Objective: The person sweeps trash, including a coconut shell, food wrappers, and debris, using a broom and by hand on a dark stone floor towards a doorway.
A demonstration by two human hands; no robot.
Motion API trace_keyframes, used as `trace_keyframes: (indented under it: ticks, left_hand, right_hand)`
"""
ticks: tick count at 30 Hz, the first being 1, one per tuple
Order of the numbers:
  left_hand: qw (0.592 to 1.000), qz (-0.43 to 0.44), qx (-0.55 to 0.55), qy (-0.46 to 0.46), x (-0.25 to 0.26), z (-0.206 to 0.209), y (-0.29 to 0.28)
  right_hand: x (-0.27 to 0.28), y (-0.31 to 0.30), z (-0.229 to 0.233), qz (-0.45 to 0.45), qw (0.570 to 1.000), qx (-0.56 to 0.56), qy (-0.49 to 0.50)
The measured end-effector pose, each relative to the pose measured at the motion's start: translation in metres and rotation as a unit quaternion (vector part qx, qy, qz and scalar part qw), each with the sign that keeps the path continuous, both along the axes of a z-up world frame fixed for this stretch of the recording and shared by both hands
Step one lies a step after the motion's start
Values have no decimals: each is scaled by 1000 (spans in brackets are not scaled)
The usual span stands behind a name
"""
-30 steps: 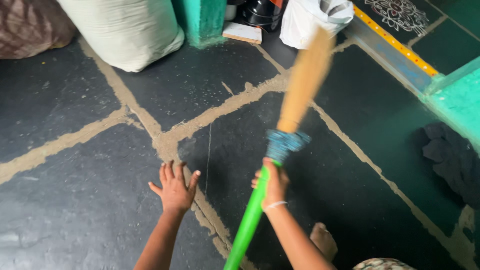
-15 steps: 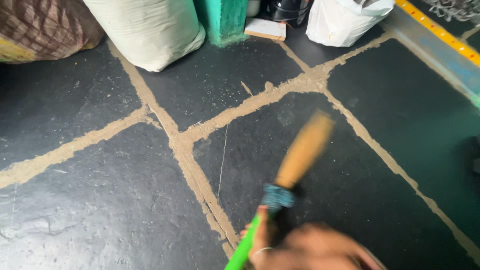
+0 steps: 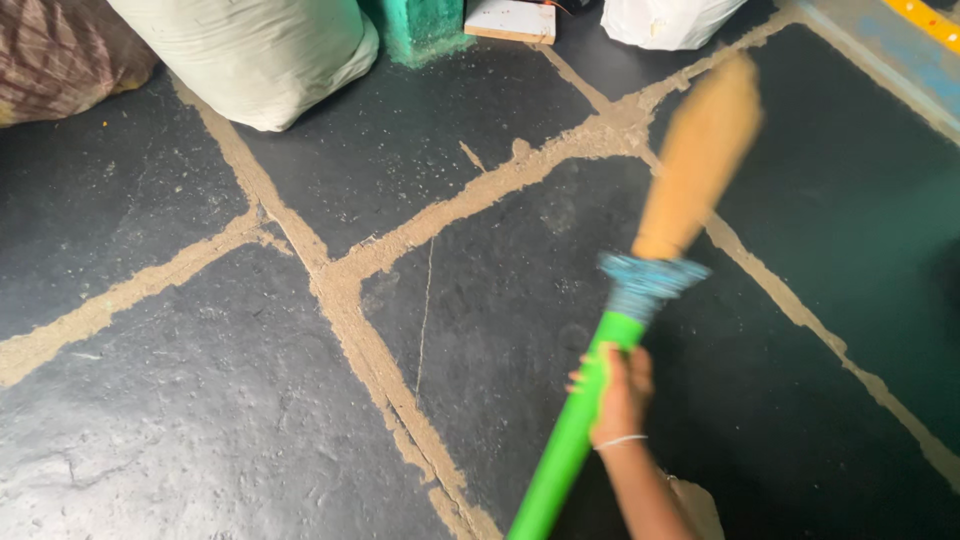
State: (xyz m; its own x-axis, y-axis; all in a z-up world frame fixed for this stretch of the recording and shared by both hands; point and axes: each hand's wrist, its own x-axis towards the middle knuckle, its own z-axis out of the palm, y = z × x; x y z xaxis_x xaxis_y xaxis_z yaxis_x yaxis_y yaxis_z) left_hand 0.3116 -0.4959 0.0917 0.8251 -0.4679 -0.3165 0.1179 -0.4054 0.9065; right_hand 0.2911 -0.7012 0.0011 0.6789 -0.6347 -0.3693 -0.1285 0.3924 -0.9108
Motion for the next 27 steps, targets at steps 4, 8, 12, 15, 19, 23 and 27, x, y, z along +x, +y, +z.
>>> trace_keyframes:
  ticks: [4,8,12,15,19,23,27]
  left_hand:
    - [1000,-15,-14,-1,7,-11,13]
    - [999,-20,-46,-1,9,-20,30]
    - [987,-23,-157,-8,8,-11,27]
    - [960,15,-272,-61,20,-5,50]
    - [930,287,-178,-146,54,-27,129]
    - [898,426,38,-107,49,-76,222]
    - [863,290,410,-48,15,-110,269]
  right_hand:
    - [-7,-56,12,-128,985,-51,101]
    - [-9,-58,-25,-163,978,-21,127]
    - [-8,9,-75,11,988,-50,148]
    - [0,103,-99,161,961,-203,96]
    - [-13,193,-54,437,884,42,164]
    - [11,204,-7,487,869,51,72]
    - [54,127,11,278,958,26,62]
